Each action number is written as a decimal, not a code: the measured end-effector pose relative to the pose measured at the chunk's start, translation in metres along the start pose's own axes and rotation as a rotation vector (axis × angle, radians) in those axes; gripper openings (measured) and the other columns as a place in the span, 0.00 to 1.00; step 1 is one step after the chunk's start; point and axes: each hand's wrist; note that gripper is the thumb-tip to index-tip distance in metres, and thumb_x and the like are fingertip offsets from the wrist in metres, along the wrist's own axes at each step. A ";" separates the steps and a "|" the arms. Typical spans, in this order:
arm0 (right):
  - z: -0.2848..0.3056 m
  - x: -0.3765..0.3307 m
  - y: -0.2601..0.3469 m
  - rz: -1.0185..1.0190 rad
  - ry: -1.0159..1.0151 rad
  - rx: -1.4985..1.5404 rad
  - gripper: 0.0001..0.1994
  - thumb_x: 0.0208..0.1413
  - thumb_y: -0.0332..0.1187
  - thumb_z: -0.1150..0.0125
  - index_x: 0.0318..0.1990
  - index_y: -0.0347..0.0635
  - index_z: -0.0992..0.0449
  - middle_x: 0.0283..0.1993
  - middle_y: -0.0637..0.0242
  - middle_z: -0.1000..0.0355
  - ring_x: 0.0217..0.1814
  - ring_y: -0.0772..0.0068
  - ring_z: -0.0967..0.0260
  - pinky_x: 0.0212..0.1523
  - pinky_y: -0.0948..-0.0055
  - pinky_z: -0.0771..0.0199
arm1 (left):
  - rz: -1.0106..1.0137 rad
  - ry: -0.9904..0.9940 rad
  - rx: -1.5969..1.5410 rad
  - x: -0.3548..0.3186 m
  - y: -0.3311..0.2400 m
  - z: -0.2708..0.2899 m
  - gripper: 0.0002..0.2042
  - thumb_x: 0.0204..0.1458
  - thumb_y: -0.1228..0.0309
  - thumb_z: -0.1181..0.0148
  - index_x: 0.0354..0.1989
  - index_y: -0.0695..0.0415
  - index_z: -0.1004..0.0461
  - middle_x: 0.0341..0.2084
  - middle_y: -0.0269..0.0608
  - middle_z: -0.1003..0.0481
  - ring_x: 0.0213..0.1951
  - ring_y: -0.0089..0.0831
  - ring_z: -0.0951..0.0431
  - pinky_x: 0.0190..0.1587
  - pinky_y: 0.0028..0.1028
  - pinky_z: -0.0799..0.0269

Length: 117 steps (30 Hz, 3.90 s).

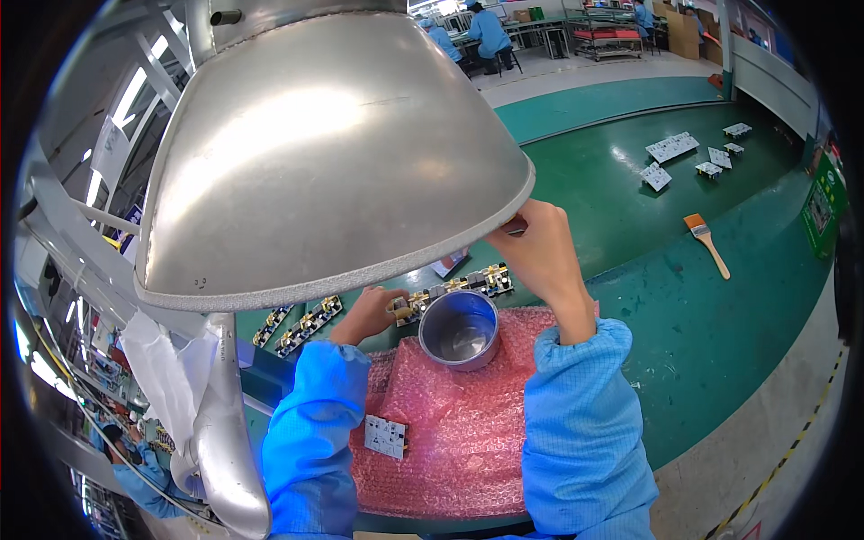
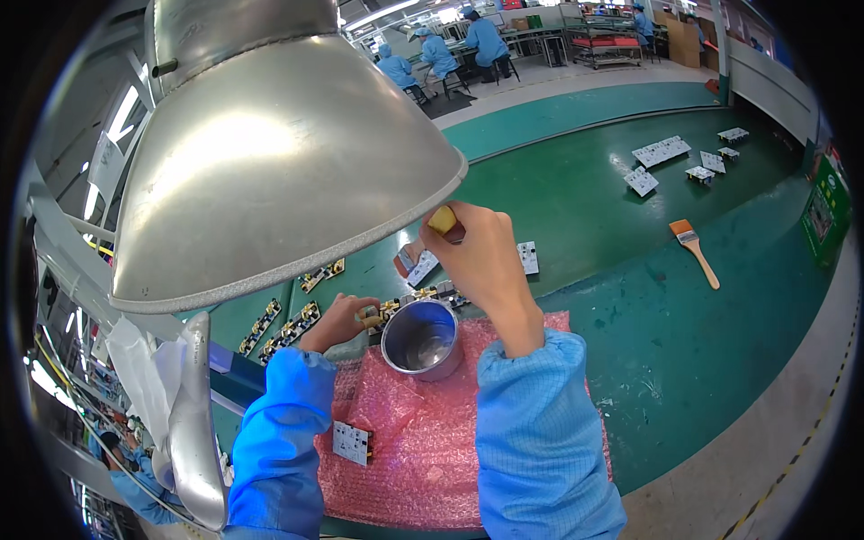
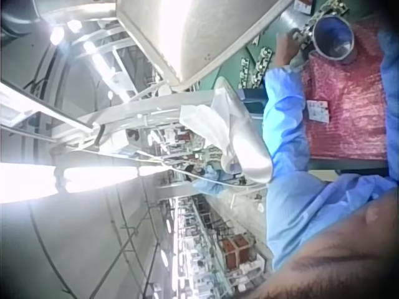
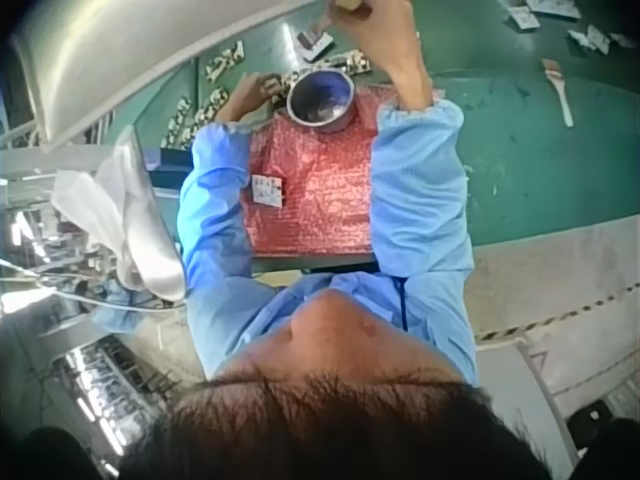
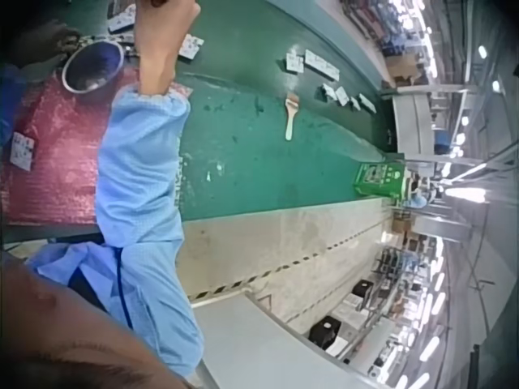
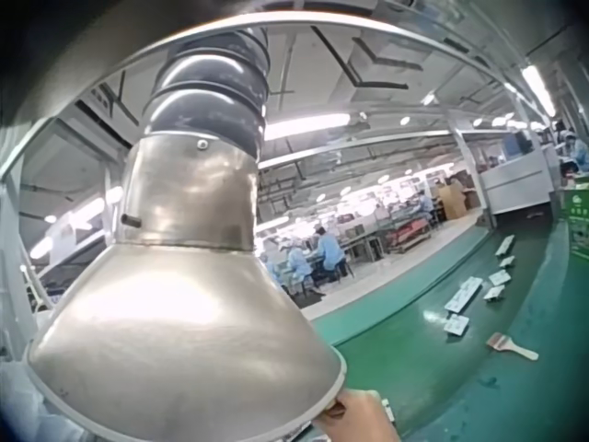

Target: The person dips a brush into a bowl of liquid, coats the underside and sides of circuit boards with the brush, and handles the components by hand.

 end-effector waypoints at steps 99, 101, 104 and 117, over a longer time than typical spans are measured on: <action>0.000 -0.020 -0.064 0.195 0.045 -0.456 0.16 0.49 0.31 0.41 0.46 0.34 0.28 0.48 0.51 0.29 0.51 0.54 0.33 0.51 0.63 0.35 | -0.337 -0.620 -2.446 -0.063 0.001 0.035 0.28 0.54 0.47 0.53 0.56 0.53 0.34 0.56 0.39 0.34 0.58 0.39 0.37 0.61 0.44 0.46; -0.001 -0.019 -0.060 0.201 0.050 -0.459 0.16 0.49 0.30 0.42 0.46 0.34 0.28 0.48 0.51 0.29 0.51 0.54 0.33 0.52 0.63 0.35 | -0.333 -0.622 -2.452 -0.060 0.007 0.027 0.28 0.54 0.47 0.53 0.56 0.53 0.35 0.56 0.39 0.34 0.58 0.40 0.37 0.61 0.44 0.46; -0.009 -0.023 -0.066 0.208 0.099 -0.490 0.16 0.49 0.30 0.42 0.46 0.34 0.29 0.48 0.51 0.29 0.51 0.55 0.33 0.52 0.63 0.35 | -0.458 -0.522 -2.431 -0.062 0.018 0.015 0.26 0.56 0.49 0.54 0.56 0.54 0.35 0.56 0.40 0.34 0.58 0.40 0.37 0.62 0.44 0.46; -0.012 -0.029 -0.062 0.192 0.169 -0.549 0.17 0.50 0.29 0.42 0.48 0.33 0.30 0.48 0.52 0.29 0.51 0.58 0.33 0.52 0.65 0.36 | -0.392 -0.521 -2.335 -0.063 0.016 -0.007 0.33 0.51 0.42 0.55 0.60 0.53 0.42 0.59 0.46 0.41 0.60 0.48 0.42 0.62 0.50 0.48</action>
Point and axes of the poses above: each hand's wrist, its own x-axis towards the middle knuckle, its own z-axis out of the back of the hand, y = z × x
